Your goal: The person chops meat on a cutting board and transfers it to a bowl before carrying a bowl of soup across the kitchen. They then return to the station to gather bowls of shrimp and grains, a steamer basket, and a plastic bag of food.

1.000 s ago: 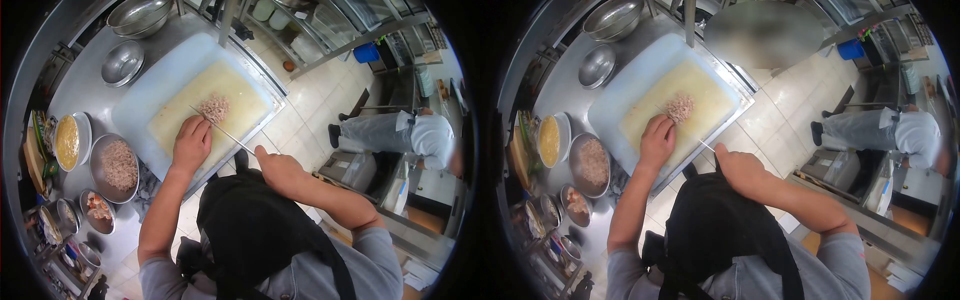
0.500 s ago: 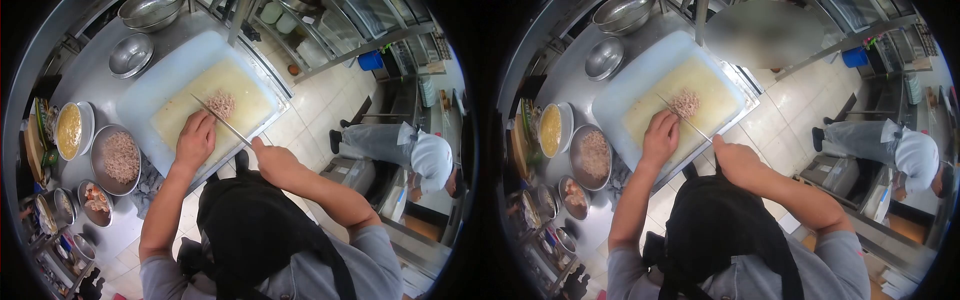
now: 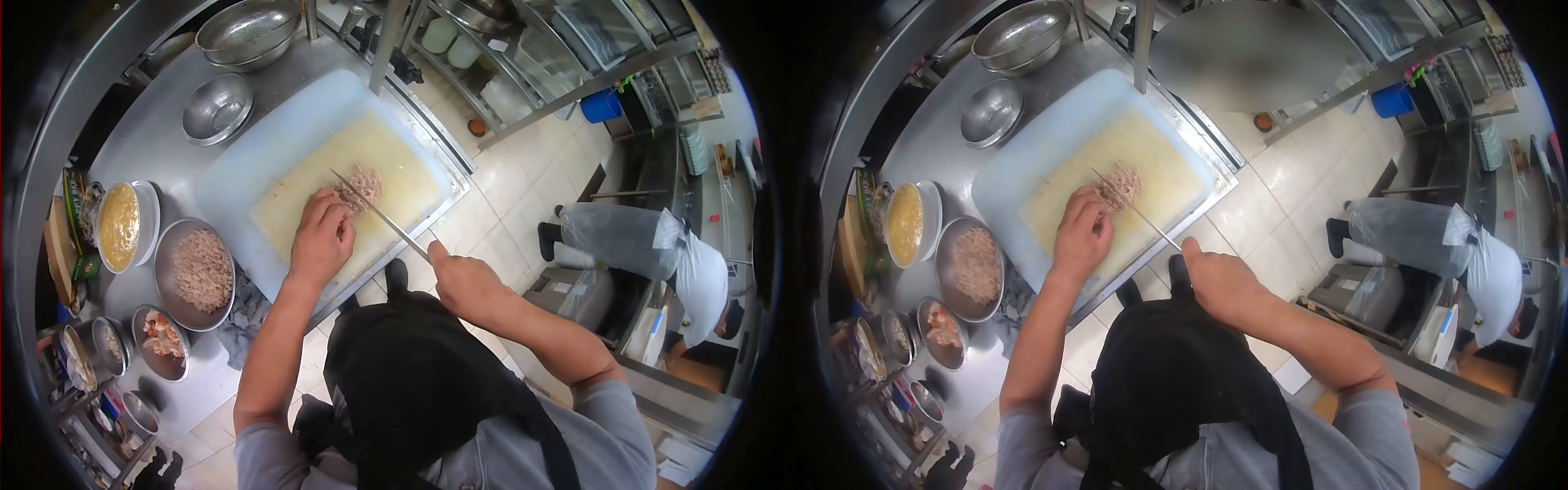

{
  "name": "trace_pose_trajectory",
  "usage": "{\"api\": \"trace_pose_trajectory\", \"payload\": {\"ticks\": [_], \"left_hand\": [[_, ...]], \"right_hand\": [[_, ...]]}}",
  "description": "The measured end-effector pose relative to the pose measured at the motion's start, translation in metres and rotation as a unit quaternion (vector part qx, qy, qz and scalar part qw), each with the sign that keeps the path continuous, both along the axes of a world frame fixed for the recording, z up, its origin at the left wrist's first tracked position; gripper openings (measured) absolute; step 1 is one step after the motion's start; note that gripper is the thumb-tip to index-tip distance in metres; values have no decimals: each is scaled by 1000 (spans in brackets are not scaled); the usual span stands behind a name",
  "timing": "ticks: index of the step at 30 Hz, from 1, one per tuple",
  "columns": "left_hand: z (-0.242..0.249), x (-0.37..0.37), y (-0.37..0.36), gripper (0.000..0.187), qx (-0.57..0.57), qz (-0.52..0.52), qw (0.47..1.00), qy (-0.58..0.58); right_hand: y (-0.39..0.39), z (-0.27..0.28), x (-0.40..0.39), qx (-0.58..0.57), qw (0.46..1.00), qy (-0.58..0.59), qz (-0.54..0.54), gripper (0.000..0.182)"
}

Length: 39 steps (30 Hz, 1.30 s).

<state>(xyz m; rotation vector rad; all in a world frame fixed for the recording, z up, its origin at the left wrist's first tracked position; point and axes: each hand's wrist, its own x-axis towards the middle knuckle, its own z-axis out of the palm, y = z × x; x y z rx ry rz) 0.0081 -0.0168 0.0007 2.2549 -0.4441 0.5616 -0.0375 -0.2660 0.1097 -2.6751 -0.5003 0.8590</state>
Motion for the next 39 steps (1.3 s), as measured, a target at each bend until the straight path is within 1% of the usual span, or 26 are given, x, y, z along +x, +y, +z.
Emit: {"api": "trace_pose_trajectory", "payload": {"ticks": [2,5,9,11,15,17,18,20,24,26,29,30,32,34,36,39], "left_hand": [[-2,-2,0,16,-33,-16,998,53],[-1,-3,3,16,-13,-24,998,63],[-4,-3,3,16,-14,-25,998,54],[-2,-3,2,16,-11,-22,998,51],[0,-4,2,16,-5,-21,998,66],[-1,-4,0,15,-9,-4,999,39],[-1,-4,0,15,-9,-2,999,36],[2,-6,2,15,50,5,999,-15],[2,-11,3,14,39,4,999,-6],[0,-10,4,14,36,1,999,4],[-3,-10,4,15,30,4,999,15],[-3,-11,4,15,29,5,999,18],[-2,-10,4,14,34,4,999,14],[-2,-11,4,14,34,4,999,15],[1,-13,4,14,39,-3,999,13],[1,-17,4,15,30,11,999,25]], "right_hand": [[1,-3,-1,19,1000,-13,9,27],[5,-4,0,13,1000,-16,15,26],[6,3,1,-3,1000,-6,21,25],[8,11,3,-27,999,17,17,27],[10,-2,6,-18,998,48,26,30],[18,-21,12,7,999,37,13,33],[19,-20,16,8,999,34,16,33],[21,-20,17,15,1000,13,21,31],[15,5,8,5,1000,30,6,30],[11,11,0,-8,999,30,20,28],[8,13,-6,-32,998,48,29,30],[10,3,-6,-33,998,51,30,30],[16,-25,-6,29,999,38,18,32],[26,-28,6,37,999,20,26,33],[30,-25,7,49,998,-2,26,35],[26,-1,5,34,999,-4,29,35]]}}
